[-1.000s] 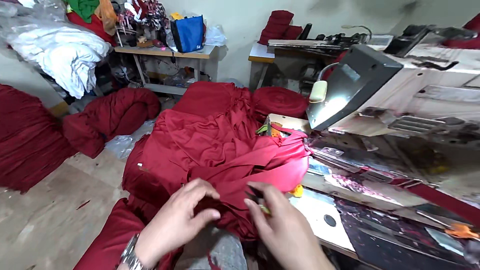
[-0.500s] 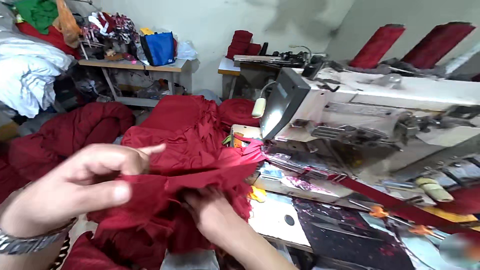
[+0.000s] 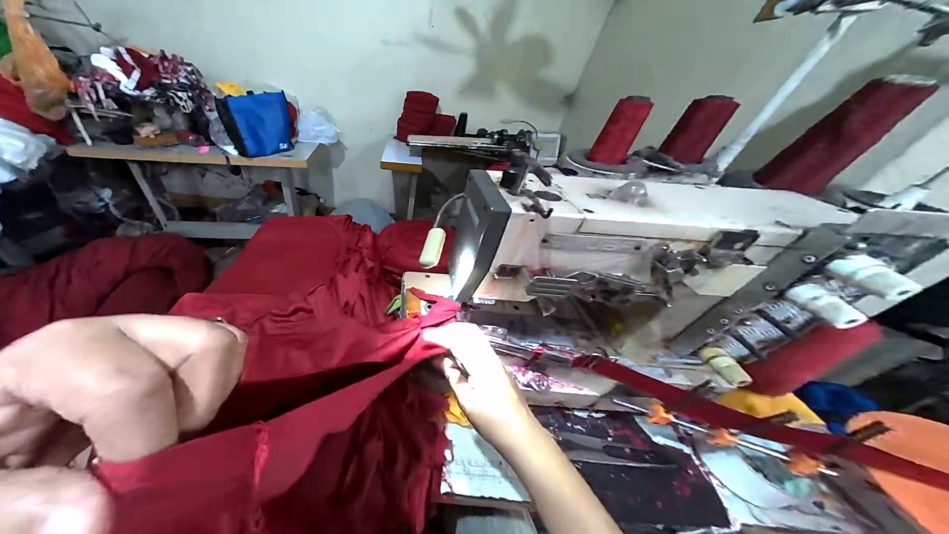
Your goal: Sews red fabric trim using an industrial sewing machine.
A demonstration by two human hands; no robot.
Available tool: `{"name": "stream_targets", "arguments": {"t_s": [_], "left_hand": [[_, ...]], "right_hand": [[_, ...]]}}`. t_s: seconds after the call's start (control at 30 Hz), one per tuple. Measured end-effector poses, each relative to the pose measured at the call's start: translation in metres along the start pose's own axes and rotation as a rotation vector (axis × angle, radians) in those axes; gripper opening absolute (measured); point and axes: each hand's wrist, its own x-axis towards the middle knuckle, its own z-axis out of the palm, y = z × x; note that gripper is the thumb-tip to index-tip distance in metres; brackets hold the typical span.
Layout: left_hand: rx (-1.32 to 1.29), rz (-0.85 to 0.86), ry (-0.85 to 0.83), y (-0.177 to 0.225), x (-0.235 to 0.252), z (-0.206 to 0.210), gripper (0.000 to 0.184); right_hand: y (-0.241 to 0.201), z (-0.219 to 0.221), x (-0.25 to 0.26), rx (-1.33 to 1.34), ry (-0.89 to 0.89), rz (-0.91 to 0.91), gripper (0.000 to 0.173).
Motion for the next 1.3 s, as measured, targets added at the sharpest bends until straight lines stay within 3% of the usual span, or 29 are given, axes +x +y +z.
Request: {"name": "stream_targets", "arguments": {"t_s": [0.07,0.2,0.27,0.37,0.47,0.73,1.07,1.3], "left_hand": [[0.018,0.105,-0.071,-0.013,0.000,-0.021,0.022],[0.391,-0.257,-0.188,-0.010,0.028,-0.053,0.034],[0.482,-0.372,-0.179,-0.023,0.036,-0.056,0.029],[0.421,-0.431,-0.107,-0.049,0.038,-0.057,0.024],[0.251,-0.320,-0.156,-0.066,0.040,-0.069,0.019],[0.435,-0.220,-0.278,-0.069,0.069,-0.033,0.017],[0.488,-0.444,-0.333,-0.087,0.062,0.003,0.017],[0.626,-0.494,-0.446,-0.106,0.053,0.031,0.025]], "right_hand": [[0.010,-0.009,-0.002,0.110,-0.093,-0.014,0.022],[0.024,-0.015,-0.038,0.358,-0.030,-0.083,0.015],[0.034,-0.010,-0.055,0.457,-0.047,-0.052,0.014],[0.041,-0.005,-0.061,0.471,-0.041,-0.018,0.014],[0.040,-0.005,-0.052,0.439,-0.044,0.007,0.015],[0.037,-0.016,-0.033,0.408,-0.121,0.164,0.022],[0.039,-0.014,-0.031,0.415,-0.078,0.175,0.021],[0.042,-0.010,-0.033,0.453,-0.015,0.119,0.017]]}}
